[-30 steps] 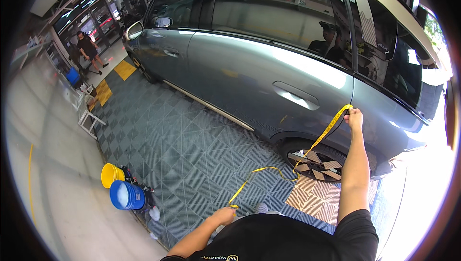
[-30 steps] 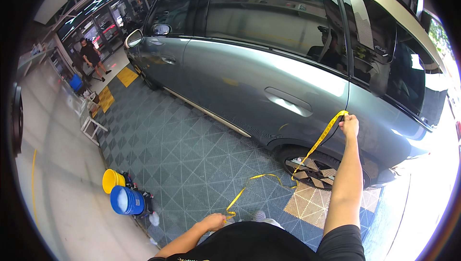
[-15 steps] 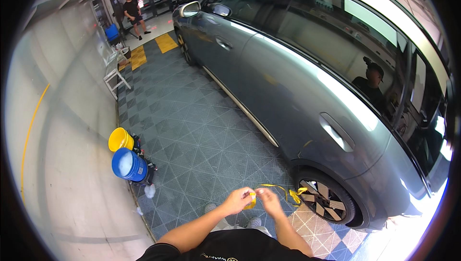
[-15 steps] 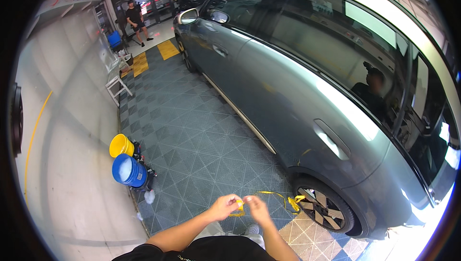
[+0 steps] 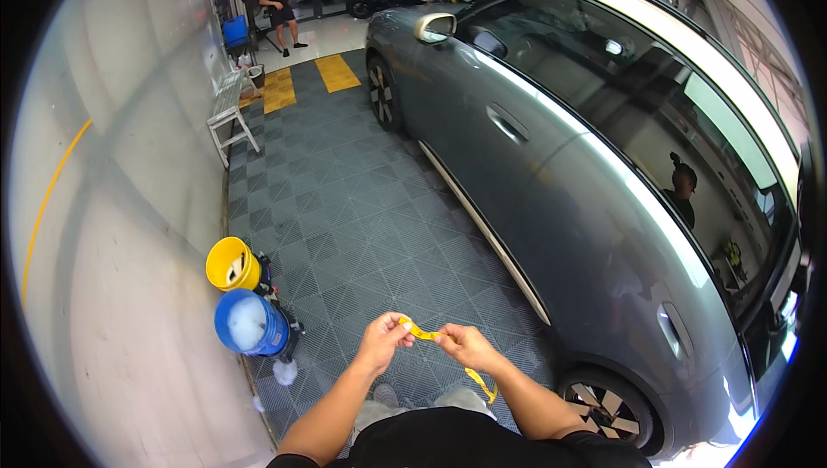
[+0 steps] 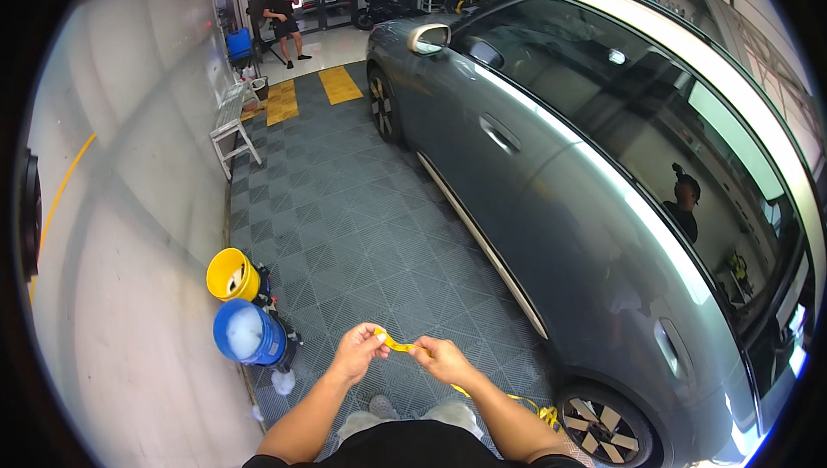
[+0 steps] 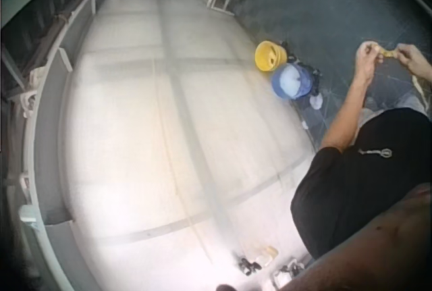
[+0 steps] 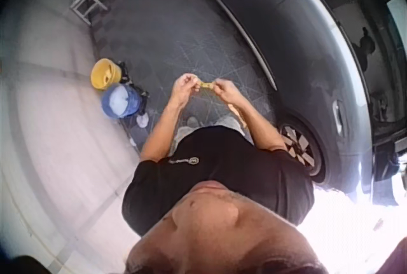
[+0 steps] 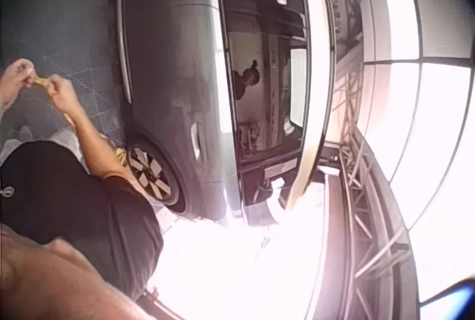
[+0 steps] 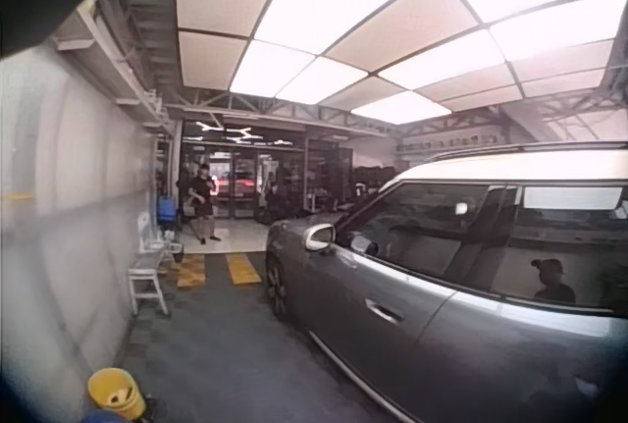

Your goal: The person uses a yellow tape measure to measure various sections of a gray car, including the side panels, rear bumper, and trunk area. The person moves around the vehicle to capture different lengths and then handles a red box labeled Avery Dennison.

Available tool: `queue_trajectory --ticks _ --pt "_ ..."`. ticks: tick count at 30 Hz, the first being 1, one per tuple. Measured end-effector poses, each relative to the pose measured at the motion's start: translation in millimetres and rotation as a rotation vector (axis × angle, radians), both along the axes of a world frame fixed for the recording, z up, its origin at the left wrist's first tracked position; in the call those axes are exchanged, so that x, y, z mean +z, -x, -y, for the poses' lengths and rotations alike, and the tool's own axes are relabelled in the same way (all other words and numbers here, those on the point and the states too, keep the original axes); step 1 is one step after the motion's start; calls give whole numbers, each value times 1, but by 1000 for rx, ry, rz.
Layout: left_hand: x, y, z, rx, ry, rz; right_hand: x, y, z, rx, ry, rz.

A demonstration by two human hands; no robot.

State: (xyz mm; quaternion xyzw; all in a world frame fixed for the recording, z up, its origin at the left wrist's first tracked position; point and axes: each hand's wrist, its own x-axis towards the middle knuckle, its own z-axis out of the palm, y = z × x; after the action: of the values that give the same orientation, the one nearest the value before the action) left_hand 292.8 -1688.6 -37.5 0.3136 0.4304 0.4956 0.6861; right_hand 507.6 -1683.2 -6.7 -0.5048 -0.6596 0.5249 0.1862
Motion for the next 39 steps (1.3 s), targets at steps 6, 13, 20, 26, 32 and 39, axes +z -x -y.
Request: queue_trajectory --ticks 6,13,20,26,32,39 --pt "-1 84 -126 82 -21 5 -3 75 -128 38 92 -14" --pt "-38 120 -280 -70 135 78 -42 117 -293 22 112 -101" --pt "9 175 -461 192 -15 -210 17 180 -490 193 -72 33" --pt "32 215 -661 139 -131 -231 30 192 -649 32 -47 29" --pt "55 213 -885 -83 -210 -190 45 157 -756 -349 20 -22" --pt "67 166 -1129 -130 -323 -221 61 88 -856 -670 -99 221"
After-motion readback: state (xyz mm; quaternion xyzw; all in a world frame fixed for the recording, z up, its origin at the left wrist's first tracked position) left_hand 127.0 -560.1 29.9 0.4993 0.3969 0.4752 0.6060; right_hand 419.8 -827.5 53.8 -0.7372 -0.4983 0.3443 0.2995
